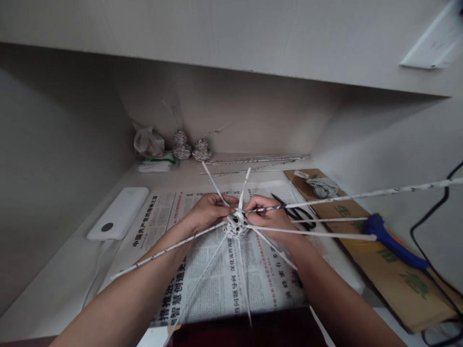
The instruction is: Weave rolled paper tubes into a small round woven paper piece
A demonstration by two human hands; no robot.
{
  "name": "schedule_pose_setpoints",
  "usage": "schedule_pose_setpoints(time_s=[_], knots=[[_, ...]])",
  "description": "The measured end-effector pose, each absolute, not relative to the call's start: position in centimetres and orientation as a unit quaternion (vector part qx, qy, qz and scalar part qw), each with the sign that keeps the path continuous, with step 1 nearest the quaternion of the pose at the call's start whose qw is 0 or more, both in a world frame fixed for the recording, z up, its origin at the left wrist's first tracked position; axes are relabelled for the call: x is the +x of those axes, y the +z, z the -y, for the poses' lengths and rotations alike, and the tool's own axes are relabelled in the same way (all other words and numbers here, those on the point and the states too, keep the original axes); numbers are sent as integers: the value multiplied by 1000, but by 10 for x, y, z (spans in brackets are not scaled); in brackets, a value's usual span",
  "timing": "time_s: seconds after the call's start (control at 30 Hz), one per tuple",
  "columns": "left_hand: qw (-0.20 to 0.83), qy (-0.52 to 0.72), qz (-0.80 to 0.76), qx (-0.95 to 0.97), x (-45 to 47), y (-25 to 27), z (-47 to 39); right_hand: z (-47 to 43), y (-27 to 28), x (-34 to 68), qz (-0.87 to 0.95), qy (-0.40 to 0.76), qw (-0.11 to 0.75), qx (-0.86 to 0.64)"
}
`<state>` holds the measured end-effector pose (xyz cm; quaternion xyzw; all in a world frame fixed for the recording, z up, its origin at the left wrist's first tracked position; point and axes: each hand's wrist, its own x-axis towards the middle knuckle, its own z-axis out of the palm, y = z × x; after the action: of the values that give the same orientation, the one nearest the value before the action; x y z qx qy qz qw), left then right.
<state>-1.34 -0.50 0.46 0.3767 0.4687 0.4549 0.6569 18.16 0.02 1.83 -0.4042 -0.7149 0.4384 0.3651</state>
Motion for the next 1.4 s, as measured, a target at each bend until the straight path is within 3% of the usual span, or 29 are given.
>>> schedule_pose_setpoints(time_s=[0.27, 0.57, 1.13, 1.4], knots=[[686, 432, -437, 390, -17, 17, 11, -4, 8, 182, 716, 468, 374, -358], [550, 504, -488, 453, -4, -1, 9, 1, 15, 179, 731, 430, 371, -378], [578, 500, -478, 433, -4, -5, 8, -5, 14, 181, 707, 455, 353, -411], [580, 437, -506, 466, -9, 13, 12, -3, 12, 182, 729, 437, 348, -395]])
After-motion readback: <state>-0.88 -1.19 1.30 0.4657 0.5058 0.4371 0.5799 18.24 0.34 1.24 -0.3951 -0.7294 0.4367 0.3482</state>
